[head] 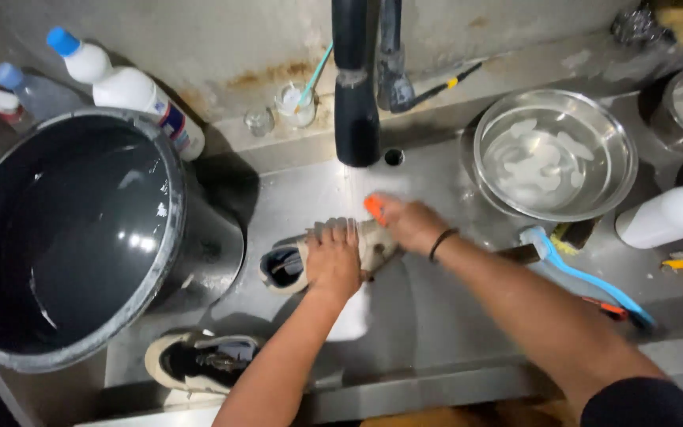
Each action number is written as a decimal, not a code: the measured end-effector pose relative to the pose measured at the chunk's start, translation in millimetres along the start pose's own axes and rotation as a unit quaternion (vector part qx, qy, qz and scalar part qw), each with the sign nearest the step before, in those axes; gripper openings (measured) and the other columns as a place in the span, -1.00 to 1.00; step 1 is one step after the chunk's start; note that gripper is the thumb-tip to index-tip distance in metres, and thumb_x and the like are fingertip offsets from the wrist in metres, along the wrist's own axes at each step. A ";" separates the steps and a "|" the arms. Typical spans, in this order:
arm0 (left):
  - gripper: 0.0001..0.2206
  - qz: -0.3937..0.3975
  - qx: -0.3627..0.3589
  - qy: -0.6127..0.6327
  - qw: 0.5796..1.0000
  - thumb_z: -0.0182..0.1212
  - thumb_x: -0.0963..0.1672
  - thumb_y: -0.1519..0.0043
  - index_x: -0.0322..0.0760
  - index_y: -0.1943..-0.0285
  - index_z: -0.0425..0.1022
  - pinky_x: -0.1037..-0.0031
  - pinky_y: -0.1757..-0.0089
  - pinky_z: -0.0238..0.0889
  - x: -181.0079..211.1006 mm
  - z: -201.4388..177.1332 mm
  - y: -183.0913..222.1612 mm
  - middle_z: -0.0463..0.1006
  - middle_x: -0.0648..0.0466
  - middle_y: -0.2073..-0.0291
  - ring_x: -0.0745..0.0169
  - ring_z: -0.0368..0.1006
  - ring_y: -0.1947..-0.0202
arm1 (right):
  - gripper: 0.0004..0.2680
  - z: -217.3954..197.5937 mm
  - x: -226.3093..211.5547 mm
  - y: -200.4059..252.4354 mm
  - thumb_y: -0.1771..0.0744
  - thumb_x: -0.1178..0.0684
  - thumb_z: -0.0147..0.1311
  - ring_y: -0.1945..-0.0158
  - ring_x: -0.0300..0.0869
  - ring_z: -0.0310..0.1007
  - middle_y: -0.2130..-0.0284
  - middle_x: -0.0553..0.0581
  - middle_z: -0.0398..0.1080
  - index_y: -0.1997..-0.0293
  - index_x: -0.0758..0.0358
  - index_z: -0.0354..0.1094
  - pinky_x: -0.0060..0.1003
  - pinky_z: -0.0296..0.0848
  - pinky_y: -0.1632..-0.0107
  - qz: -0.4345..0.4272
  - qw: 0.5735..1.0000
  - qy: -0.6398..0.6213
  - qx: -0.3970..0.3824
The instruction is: Cleaning a shoe in a sink using brushes and cleaning solution
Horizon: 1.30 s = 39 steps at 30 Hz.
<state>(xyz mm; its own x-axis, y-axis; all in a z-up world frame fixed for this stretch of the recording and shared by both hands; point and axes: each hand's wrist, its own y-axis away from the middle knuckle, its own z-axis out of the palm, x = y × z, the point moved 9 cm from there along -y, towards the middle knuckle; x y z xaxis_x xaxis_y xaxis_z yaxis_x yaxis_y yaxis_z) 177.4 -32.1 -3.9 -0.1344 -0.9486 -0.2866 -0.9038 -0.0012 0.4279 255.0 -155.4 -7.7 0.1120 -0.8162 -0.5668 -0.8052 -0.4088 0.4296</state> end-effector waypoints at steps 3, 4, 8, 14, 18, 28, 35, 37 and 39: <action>-0.15 0.032 -0.004 0.054 0.998 0.24 0.19 -0.16 -0.20 -0.55 0.04 -0.08 -0.24 -0.07 -1.5 6.3 5.3 0.36 -0.12 -0.20 -0.15 0.22 -0.22 | -0.59 22.2 -7.0 42.4 -0.41 -0.02 -0.20 -0.06 0.21 0.54 -0.01 0.40 0.49 -0.51 -0.14 0.03 0.05 0.56 -0.08 -0.083 0.994 0.071 0.010; -0.27 0.040 0.009 0.055 0.998 0.16 0.12 -0.20 -0.19 -0.52 0.09 -0.05 -0.20 -0.02 -2.3 -8.7 10.1 0.39 -0.12 -0.16 -0.14 0.25 -0.18 | -0.57 20.7 -3.2 64.7 -0.40 0.05 -0.27 -0.03 0.27 0.53 0.05 0.43 0.48 -0.52 -0.16 -0.10 0.11 0.57 -0.04 -0.101 0.991 0.083 -0.025; -0.47 0.064 0.068 0.059 0.994 0.13 0.05 -0.23 -0.24 -0.34 0.31 -0.01 -0.03 0.13 -4.6 -13.1 5.8 0.44 -0.11 -0.03 -0.13 0.31 -0.05 | -0.65 -23.1 -28.8 93.5 -0.40 0.03 -0.30 0.10 0.32 0.56 0.21 0.48 0.54 -0.37 0.03 0.19 0.20 0.52 0.08 -0.091 0.995 0.036 -0.013; -0.44 0.060 0.044 0.055 0.996 0.20 0.12 -0.16 -0.20 -0.25 0.32 0.01 -0.05 0.11 -4.0 -3.3 4.9 0.40 -0.04 -0.06 -0.08 0.27 -0.06 | -0.64 15.2 9.0 95.0 -0.38 -0.06 -0.32 0.12 0.14 0.63 0.23 0.27 0.60 -0.38 -0.18 0.11 0.07 0.57 0.09 -0.010 0.999 -0.023 -0.025; -0.42 0.055 0.049 0.053 0.996 0.24 0.13 -0.18 -0.20 -0.27 0.32 -0.01 -0.07 0.10 -4.4 -3.4 2.3 0.41 -0.05 -0.06 -0.07 0.27 -0.08 | -0.60 49.9 48.0 38.8 -0.39 0.01 -0.22 0.19 0.10 0.63 0.32 0.31 0.58 -0.47 -0.03 0.02 0.02 0.59 0.17 -0.098 0.990 0.080 0.063; -0.38 0.040 0.017 0.044 0.998 0.14 0.19 -0.21 -0.19 -0.32 0.31 0.02 -0.08 0.05 -6.9 -20.5 16.8 0.38 0.00 -0.14 -0.05 0.24 -0.12 | -0.63 15.4 25.5 65.9 -0.41 -0.01 -0.23 -0.11 0.16 0.50 -0.03 0.41 0.48 -0.44 0.05 0.13 0.03 0.54 -0.13 0.048 0.996 -0.065 0.026; -0.31 0.044 0.041 0.058 0.996 0.05 0.26 -0.19 -0.21 -0.29 0.33 -0.02 -0.13 0.04 -11.1 -7.0 15.1 0.39 0.05 -0.15 0.01 0.24 -0.15 | -0.60 12.0 21.8 119.7 -0.38 -0.02 -0.19 -0.23 0.09 0.41 -0.16 0.26 0.43 -0.45 -0.04 0.15 0.00 0.49 -0.22 0.057 0.996 -0.063 -0.025; -0.33 0.053 0.061 0.072 0.994 0.09 0.25 -0.18 -0.21 -0.27 0.33 -0.01 -0.12 0.05 -10.7 4.0 6.3 0.39 0.05 -0.12 0.02 0.24 -0.14 | -0.62 3.7 49.7 76.8 -0.40 -0.01 -0.19 -0.23 0.21 0.39 -0.18 0.36 0.39 -0.44 0.07 0.16 0.11 0.47 -0.20 0.036 0.994 -0.099 0.027; -0.34 0.059 0.074 0.084 0.992 0.14 0.25 -0.17 -0.22 -0.24 0.33 0.00 -0.11 0.06 -13.7 17.2 13.5 0.40 0.05 -0.08 0.03 0.25 -0.13 | -0.63 -7.3 55.0 53.4 -0.42 0.00 -0.19 -0.23 0.33 0.36 -0.21 0.47 0.34 -0.43 0.18 0.17 0.22 0.46 -0.18 0.012 0.987 -0.141 0.069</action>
<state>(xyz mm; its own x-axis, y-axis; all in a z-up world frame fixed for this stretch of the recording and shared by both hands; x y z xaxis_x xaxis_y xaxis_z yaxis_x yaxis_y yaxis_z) 160.0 -13.7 -8.9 -0.1843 -0.9787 -0.0904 -0.9371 0.1473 0.3165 222.4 -225.0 -10.8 -0.0600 -0.6708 -0.7392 -0.8800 -0.3140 0.3564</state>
